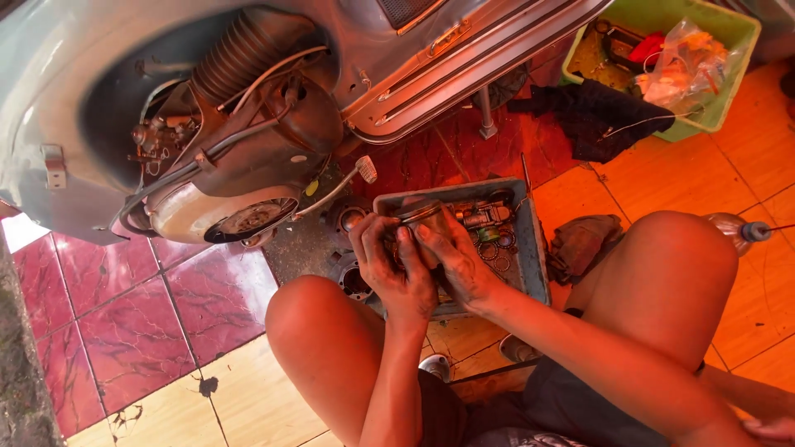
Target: The person sits on the floor and assembles a piston by inserting rings into its grooves. They use a screwdriver to adjust the rings and apply oil from a bottle to lubricate the piston before continuing the assembly.
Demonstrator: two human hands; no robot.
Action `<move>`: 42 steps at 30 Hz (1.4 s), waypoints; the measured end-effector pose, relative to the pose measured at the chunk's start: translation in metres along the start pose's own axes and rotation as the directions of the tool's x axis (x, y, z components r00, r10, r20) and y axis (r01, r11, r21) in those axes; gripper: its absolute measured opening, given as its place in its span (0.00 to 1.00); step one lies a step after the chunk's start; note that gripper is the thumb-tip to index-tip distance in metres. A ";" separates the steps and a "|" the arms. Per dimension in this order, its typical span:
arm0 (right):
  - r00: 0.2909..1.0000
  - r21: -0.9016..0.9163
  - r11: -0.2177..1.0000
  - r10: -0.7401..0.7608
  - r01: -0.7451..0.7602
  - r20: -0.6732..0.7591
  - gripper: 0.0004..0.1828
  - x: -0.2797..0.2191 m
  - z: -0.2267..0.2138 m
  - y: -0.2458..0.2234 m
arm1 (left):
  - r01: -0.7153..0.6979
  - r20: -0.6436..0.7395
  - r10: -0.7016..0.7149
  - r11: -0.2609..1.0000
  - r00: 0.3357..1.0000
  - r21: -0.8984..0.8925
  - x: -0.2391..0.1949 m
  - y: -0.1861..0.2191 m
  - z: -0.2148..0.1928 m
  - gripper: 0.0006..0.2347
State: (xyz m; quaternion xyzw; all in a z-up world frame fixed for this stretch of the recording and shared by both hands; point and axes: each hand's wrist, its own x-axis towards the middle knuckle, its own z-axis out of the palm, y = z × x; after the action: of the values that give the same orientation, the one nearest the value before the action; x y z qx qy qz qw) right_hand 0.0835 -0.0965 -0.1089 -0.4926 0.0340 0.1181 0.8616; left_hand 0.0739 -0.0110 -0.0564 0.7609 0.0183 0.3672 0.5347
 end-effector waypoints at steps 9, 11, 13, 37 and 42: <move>0.942 0.202 0.971 -0.181 0.127 0.281 0.16 0.019 0.007 -0.054 | -0.186 -0.009 0.186 0.982 0.982 0.021 -0.012 -0.005 0.017 0.10; 0.916 -0.183 0.908 -0.336 0.377 0.220 0.30 0.017 0.007 -0.029 | -0.131 -0.111 0.142 0.986 0.984 0.101 -0.016 -0.014 0.019 0.09; 0.912 -0.195 0.902 -0.341 0.386 0.226 0.29 0.009 0.012 -0.032 | -0.156 -0.133 0.168 0.983 0.977 0.097 -0.012 -0.012 0.013 0.08; 0.932 -0.279 0.899 -0.276 0.337 0.236 0.26 -0.040 0.017 -0.034 | -0.296 0.029 0.297 0.954 0.954 -0.040 -0.016 -0.009 -0.020 0.10; 0.932 -0.264 0.911 -0.247 0.316 0.265 0.30 -0.029 0.023 -0.048 | -0.135 0.069 0.147 0.978 0.987 -0.158 -0.007 0.009 -0.019 0.09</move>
State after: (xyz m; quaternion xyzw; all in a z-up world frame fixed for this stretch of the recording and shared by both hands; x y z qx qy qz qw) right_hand 0.0655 -0.1056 -0.0516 -0.6016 -0.1544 0.0510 0.7820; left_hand 0.0548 -0.0028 -0.0499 0.7312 -0.0855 0.3734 0.5645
